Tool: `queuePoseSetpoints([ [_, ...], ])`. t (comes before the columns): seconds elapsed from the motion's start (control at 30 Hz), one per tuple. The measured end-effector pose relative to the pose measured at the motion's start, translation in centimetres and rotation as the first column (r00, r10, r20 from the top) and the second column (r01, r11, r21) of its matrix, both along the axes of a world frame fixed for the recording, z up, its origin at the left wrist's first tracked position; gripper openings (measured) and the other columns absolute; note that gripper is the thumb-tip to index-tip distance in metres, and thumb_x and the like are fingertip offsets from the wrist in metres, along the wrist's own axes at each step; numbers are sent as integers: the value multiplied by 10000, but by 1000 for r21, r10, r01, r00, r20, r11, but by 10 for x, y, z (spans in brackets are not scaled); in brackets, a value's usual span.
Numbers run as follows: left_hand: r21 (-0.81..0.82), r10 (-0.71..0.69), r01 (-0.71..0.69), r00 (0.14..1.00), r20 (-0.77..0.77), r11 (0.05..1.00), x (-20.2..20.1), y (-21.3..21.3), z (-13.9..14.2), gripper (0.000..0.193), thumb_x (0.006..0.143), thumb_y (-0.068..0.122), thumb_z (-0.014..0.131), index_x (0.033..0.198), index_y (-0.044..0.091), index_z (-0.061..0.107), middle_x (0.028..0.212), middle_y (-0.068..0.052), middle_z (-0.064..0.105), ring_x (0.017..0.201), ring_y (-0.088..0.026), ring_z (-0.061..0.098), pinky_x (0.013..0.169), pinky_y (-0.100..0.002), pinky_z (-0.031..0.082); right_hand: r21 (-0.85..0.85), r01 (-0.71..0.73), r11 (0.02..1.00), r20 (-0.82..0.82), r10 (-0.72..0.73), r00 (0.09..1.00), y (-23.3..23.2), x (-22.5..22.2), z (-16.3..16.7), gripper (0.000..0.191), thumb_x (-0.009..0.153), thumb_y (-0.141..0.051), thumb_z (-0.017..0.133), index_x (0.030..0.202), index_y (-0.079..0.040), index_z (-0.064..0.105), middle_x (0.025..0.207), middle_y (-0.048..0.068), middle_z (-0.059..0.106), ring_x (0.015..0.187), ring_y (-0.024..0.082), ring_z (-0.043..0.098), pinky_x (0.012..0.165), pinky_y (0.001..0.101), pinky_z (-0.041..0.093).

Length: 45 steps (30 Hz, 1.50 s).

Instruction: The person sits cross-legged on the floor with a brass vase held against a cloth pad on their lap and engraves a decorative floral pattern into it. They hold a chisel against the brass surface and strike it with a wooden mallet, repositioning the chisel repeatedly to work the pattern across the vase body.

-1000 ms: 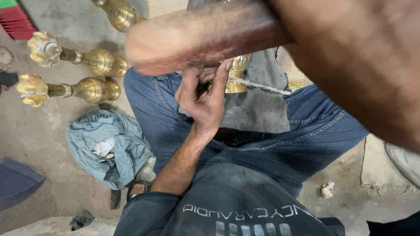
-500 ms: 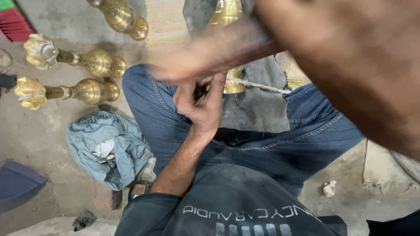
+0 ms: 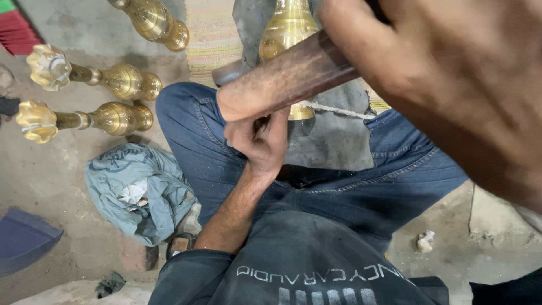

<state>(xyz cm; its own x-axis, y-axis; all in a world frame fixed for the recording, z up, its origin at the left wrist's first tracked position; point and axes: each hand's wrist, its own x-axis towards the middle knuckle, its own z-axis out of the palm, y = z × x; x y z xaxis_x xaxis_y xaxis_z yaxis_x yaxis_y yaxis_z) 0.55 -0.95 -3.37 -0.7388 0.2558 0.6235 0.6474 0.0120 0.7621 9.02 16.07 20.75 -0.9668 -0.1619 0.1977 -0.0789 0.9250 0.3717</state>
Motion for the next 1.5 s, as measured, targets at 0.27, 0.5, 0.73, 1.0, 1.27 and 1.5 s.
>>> queuePoseSetpoints([
  [0.27, 17, -35, 33, 992, 125, 999, -1, 0, 10, 185, 889, 5, 849, 1016, -44, 724, 874, -67, 753, 745, -103, 683, 625, -226, 548, 62, 67, 996, 67, -71, 995, -6, -6, 5, 210, 961, -135, 677, 1162, -73, 672, 847, 19, 626, 752, 116, 651, 624, 247, 512],
  [0.5, 13, -7, 6, 999, 51, 1000, -5, -3, 5, 254, 893, -7, 845, 1100, -32, 700, 981, -83, 729, 870, -155, 676, 749, -274, 540, 131, 22, 991, 29, -26, 999, -3, 3, -1, 170, 1025, -76, 721, 1183, -28, 677, 901, 48, 659, 818, 134, 684, 701, 258, 535],
  [0.73, -62, -181, 184, 982, 50, 981, -23, -11, 9, 339, 914, -10, 833, 1206, -19, 660, 1144, -121, 708, 1053, -237, 687, 910, -332, 555, -293, -62, 954, -96, 35, 995, 16, 4, -33, 199, 1027, -6, 726, 1222, -6, 683, 964, 111, 701, 806, 198, 691, 780, 300, 548],
  [1.0, -153, -204, 214, 976, 81, 965, -28, -8, 24, 203, 922, 20, 851, 1100, 19, 753, 980, -80, 765, 879, -178, 725, 760, -304, 562, -350, 5, 937, -107, -45, 993, 31, 16, -60, 223, 1013, 29, 754, 1224, 1, 686, 978, 124, 711, 830, 209, 707, 800, 286, 559],
  [1.27, -149, -209, 230, 967, 143, 962, -25, -2, 36, 110, 993, 54, 812, 1098, 36, 783, 733, 26, 677, 604, -38, 520, 492, -246, 341, -395, 51, 917, -101, -99, 990, 28, 15, -58, 204, 980, 64, 753, 1165, 7, 689, 950, 131, 710, 803, 224, 703, 746, 302, 549],
  [1.5, -118, -212, 226, 970, 117, 967, -25, -2, 47, 143, 1005, 64, 809, 1128, 25, 746, 835, -32, 710, 653, -74, 568, 548, -227, 412, -230, 70, 971, -112, -98, 989, 15, 12, -33, 184, 986, 12, 783, 1133, -24, 680, 967, 103, 694, 856, 232, 691, 778, 331, 535],
])
